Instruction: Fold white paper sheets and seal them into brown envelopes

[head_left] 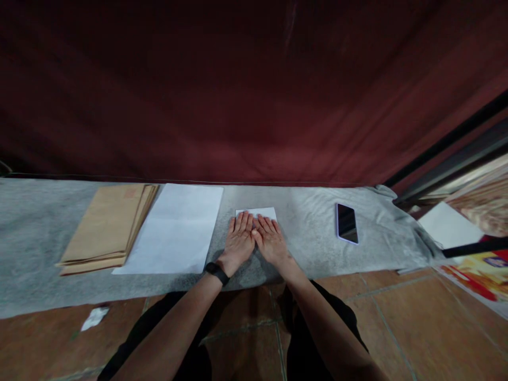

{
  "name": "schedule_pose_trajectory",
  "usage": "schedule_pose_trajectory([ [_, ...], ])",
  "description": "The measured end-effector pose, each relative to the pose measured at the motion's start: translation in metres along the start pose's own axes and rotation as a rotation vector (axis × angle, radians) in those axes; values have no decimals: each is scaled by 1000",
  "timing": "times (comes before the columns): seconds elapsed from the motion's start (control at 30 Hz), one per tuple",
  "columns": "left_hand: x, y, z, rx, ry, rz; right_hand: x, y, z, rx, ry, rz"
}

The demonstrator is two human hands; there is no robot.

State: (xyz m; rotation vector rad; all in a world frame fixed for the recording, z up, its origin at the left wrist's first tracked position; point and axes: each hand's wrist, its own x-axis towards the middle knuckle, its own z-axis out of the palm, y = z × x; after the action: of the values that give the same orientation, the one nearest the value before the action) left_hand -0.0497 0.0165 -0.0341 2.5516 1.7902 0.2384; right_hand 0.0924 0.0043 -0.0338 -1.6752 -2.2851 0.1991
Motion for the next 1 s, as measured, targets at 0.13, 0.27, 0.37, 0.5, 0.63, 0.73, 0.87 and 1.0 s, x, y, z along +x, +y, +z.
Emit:
schedule_pose_trajectory([
  [0.13,2,-2,-3,5,-15,-60,4,-1,1,-32,4,33],
  [0.27,3,-5,-3,2,-12,-90,7,3,2,-78,35,82],
  [0.37,4,-9,1,4,11,-106,8,11,4,-108,67,104],
  [0.5,3,-13,5,17,63,-112,7,22,7,-124,116,115],
  [0.63,3,-15,8,13,105,-100,6,29,6,-123,120,125],
  [0.73,3,-16,10,9,113,-104,4,32,4,-121,111,151],
  [0.87,2,-19,9,28,97,-119,2,37,3,-119,133,170],
  [1.0,1,-20,5,51,74,-132,-1,43,2,-126,155,192],
])
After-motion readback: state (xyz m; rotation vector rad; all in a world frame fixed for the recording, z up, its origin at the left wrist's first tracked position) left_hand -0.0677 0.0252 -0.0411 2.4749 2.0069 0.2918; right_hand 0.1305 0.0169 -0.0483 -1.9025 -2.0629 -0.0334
